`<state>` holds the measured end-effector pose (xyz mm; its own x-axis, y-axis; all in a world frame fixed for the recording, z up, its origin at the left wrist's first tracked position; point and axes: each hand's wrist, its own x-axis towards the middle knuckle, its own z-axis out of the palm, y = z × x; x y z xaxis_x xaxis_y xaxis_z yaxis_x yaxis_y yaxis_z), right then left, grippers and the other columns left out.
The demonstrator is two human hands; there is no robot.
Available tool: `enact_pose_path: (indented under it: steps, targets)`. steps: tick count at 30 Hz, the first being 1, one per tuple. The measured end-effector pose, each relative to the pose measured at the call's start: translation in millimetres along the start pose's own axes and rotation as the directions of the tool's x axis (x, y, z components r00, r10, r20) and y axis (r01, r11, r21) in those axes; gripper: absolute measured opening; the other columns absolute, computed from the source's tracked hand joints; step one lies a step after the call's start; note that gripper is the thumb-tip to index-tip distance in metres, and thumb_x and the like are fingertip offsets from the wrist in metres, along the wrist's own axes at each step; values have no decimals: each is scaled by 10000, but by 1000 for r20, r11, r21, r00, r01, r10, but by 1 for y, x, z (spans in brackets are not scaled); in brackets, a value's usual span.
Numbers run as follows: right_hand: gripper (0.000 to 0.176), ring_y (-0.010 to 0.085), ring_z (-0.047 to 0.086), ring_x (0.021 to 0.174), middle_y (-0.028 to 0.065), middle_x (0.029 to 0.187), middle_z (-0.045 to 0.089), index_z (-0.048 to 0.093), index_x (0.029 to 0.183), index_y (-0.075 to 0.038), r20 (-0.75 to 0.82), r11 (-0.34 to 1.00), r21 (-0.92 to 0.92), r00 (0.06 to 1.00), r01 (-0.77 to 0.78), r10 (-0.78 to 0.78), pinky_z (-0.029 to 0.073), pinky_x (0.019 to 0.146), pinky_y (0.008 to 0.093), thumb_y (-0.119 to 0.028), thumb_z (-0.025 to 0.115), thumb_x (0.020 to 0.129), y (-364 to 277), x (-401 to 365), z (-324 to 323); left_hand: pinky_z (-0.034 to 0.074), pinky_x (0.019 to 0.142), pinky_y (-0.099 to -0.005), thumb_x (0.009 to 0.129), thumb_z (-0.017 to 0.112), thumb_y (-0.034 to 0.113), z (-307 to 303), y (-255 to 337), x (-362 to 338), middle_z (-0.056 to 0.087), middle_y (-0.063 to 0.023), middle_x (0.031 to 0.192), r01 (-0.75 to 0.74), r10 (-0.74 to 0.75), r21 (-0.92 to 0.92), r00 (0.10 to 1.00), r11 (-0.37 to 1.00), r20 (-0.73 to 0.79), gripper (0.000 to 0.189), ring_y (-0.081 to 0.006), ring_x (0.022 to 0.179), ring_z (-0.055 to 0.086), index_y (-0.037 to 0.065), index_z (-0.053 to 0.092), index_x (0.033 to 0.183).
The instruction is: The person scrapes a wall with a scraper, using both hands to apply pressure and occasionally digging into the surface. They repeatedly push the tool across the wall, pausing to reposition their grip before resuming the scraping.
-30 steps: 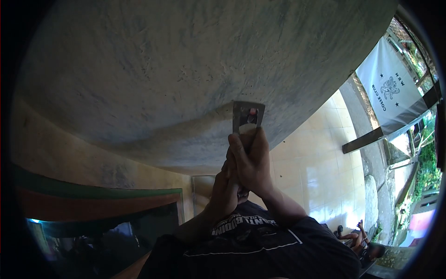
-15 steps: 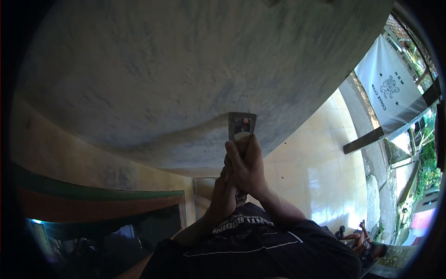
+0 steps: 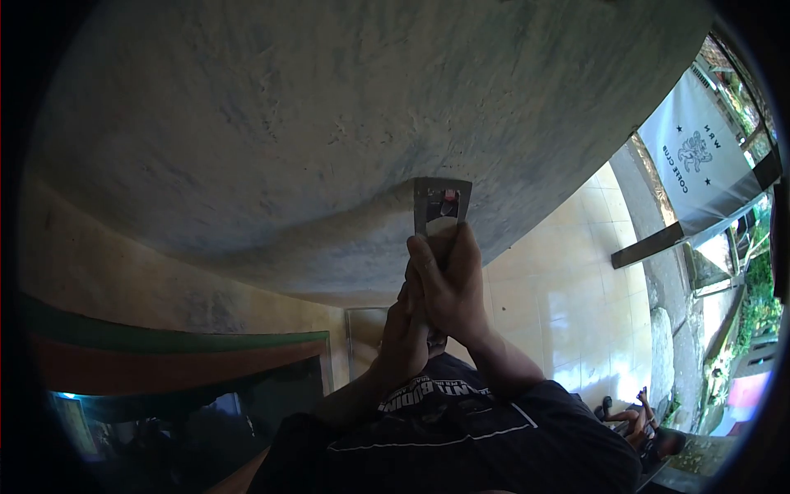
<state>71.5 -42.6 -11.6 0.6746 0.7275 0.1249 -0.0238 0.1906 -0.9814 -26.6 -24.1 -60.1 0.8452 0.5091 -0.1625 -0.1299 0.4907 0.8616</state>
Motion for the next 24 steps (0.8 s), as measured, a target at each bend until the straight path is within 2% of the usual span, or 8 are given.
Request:
enact_pose_path:
  steps: [4, 7, 9, 13, 15, 20, 22, 24]
  targets:
    - [168, 72, 465, 435, 26, 579, 481, 363, 906, -12, -21, 996, 81, 999, -28, 30, 391, 377, 221, -63, 523, 911, 14, -5, 2, 265, 378, -181, 993, 348, 341, -4, -10, -1, 404, 7, 605, 34, -35, -19, 999, 999, -31, 315, -38, 453, 367, 53, 365, 1118]
    - [164, 68, 448, 425, 21, 557, 468, 363, 904, -13, -34, 994, 86, 997, -64, 67, 383, 371, 220, -60, 520, 913, 16, -7, -1, 267, 376, -181, 992, 344, 351, 0, -9, -2, 405, 7, 608, -36, 37, 49, 999, 998, -26, 328, -38, 459, 371, 47, 365, 1115]
    - [211, 85, 501, 503, 52, 633, 510, 362, 913, -8, 13, 995, 70, 997, -77, 76, 423, 428, 245, -112, 545, 912, 7, -4, -6, 269, 376, -181, 993, 336, 354, 7, 0, 0, 405, 7, 610, -12, 13, 38, 999, 999, -32, 327, -38, 462, 374, 47, 366, 1101]
    - [207, 79, 499, 509, 48, 633, 506, 362, 903, -13, 18, 993, 111, 999, -49, 47, 422, 431, 239, -109, 544, 913, 0, -3, -4, 274, 377, -183, 995, 324, 358, 10, 5, -1, 403, 7, 614, -40, 40, 68, 999, 997, 6, 338, -39, 464, 372, 42, 365, 1107]
    - [207, 77, 501, 517, 45, 634, 504, 361, 899, -11, -10, 990, 107, 995, -94, 95, 423, 437, 234, -104, 544, 913, 10, -6, -7, 277, 379, -184, 994, 328, 356, 6, -3, -2, 402, 7, 615, -17, 17, 47, 1000, 999, 4, 338, -40, 465, 369, 42, 365, 1112]
    - [207, 76, 501, 514, 44, 634, 503, 359, 894, -10, -10, 995, 84, 998, -55, 56, 427, 434, 232, -101, 544, 913, 7, -1, -6, 283, 384, -187, 995, 329, 351, 9, 0, 0, 401, 9, 614, 32, -32, 4, 999, 999, -30, 334, -39, 466, 367, 40, 367, 1111]
    - [206, 77, 501, 510, 44, 633, 503, 360, 894, -9, -13, 996, 88, 999, -31, 32, 428, 429, 233, -100, 544, 913, 6, -3, -7, 283, 387, -184, 996, 325, 354, 8, -2, 3, 399, 12, 612, -24, 24, 26, 1000, 999, 10, 335, -38, 467, 369, 44, 367, 1117]
    - [197, 80, 504, 507, 48, 639, 506, 365, 899, -7, 1, 993, 118, 1000, -19, 19, 429, 420, 236, -95, 541, 912, 8, -1, -8, 281, 385, -185, 994, 335, 355, 9, -2, 1, 398, 13, 611, -7, 7, 4, 1000, 1000, -9, 329, -39, 465, 367, 49, 371, 1108]
